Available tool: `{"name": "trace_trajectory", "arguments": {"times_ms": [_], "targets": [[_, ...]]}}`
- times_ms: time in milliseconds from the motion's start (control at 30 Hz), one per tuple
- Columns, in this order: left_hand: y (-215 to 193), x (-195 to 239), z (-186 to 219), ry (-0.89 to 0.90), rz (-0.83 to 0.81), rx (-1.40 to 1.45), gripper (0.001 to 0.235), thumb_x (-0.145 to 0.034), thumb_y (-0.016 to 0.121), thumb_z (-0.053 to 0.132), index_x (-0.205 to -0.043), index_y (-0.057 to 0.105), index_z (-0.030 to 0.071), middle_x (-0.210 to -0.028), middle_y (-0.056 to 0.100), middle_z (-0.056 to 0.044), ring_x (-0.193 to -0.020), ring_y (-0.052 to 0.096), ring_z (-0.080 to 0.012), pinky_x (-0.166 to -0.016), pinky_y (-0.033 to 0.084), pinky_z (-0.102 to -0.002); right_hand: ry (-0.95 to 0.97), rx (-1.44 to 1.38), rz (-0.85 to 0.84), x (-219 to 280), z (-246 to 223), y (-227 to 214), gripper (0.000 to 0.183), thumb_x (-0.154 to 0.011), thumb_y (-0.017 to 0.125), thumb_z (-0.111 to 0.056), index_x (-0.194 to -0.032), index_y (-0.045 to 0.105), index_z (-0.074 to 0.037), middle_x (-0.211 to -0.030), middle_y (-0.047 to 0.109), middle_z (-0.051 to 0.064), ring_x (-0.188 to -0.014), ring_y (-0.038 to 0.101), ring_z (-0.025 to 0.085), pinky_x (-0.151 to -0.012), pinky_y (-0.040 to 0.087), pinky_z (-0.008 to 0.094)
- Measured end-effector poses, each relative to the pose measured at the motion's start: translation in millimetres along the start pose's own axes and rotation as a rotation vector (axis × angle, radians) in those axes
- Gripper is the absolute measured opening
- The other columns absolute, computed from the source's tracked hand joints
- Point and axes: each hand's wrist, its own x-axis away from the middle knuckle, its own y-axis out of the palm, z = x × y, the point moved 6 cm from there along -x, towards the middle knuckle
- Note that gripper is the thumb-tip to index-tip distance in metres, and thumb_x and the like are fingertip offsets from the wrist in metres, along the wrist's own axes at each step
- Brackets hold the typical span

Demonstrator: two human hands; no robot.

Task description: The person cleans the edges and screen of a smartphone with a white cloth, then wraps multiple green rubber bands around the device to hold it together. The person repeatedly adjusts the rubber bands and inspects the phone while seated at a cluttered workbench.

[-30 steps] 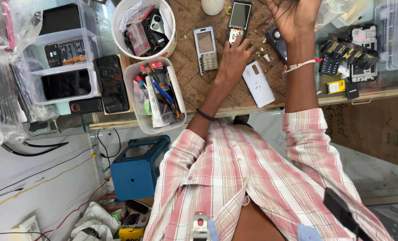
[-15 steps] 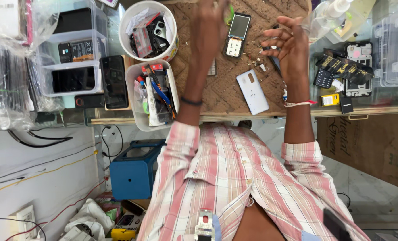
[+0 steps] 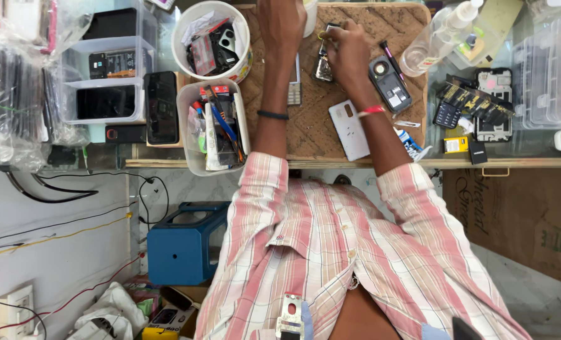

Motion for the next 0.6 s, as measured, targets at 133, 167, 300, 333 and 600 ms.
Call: {"name": "trace_trajectory", "arguments": {"times_ms": [133, 167, 300, 333, 600], "targets": [[-73.9, -0.1, 49.4, -0.110, -0.076, 0.035, 0.021, -0.086, 0.072, 0.019, -0.090, 0.068, -0.002, -0.088, 0.067, -0.024, -0.084, 0.066, -0.0438, -0.074, 0.052, -0.053, -0.098, 0.220, 0.052, -20.6, -8.5, 32.1, 0.014, -0.076, 0.083, -0.014, -0.087, 0.081, -0.005, -0.108, 0.065, 0.024, -0.104, 0.060, 0.043, -0.083, 0.054, 0.054], [-97.2, 3.2, 64.6, -0.096, -0.081, 0.096, 0.021, -0.090, 0.069, 0.018, -0.102, 0.067, 0.001, -0.097, 0.067, -0.021, -0.092, 0.066, -0.0422, -0.079, 0.053, -0.051, -0.073, 0.254, 0.017, -24.7, -1.5, 40.0, 0.009, -0.081, 0.081, -0.011, -0.087, 0.081, -0.005, -0.110, 0.065, 0.023, -0.105, 0.061, 0.041, -0.083, 0.054, 0.052], [-182.3, 30.1, 106.3, -0.117, -0.152, 0.247, 0.024, -0.100, 0.065, 0.013, -0.124, 0.065, 0.010, -0.115, 0.067, -0.012, -0.103, 0.069, -0.0327, -0.087, 0.056, -0.044, -0.070, 0.151, 0.014, -26.4, 33.9, 56.3, 0.021, -0.070, 0.089, -0.021, -0.082, 0.082, -0.005, -0.097, 0.066, 0.025, -0.090, 0.064, 0.043, -0.075, 0.055, 0.050], [-202.1, 36.5, 113.7, -0.106, -0.139, 0.284, 0.025, -0.101, 0.065, 0.013, -0.126, 0.065, 0.011, -0.116, 0.068, -0.011, -0.104, 0.069, -0.0305, -0.088, 0.056, -0.043, -0.105, 0.134, 0.007, -26.6, 39.8, 59.1, 0.016, -0.075, 0.086, -0.018, -0.085, 0.082, -0.005, -0.096, 0.068, 0.023, -0.090, 0.065, 0.041, -0.078, 0.055, 0.049], [-313.8, 93.2, 121.4, -0.127, -0.180, 0.402, 0.020, -0.103, 0.067, 0.008, -0.122, 0.069, 0.005, -0.108, 0.071, -0.009, -0.095, 0.069, -0.0269, -0.085, 0.056, -0.040, 0.206, -0.656, -0.112, -34.7, 65.5, 30.4, 0.014, -0.100, 0.076, -0.018, -0.097, 0.075, -0.005, -0.089, 0.069, 0.001, -0.074, 0.063, 0.008, -0.058, 0.051, 0.024]]}}
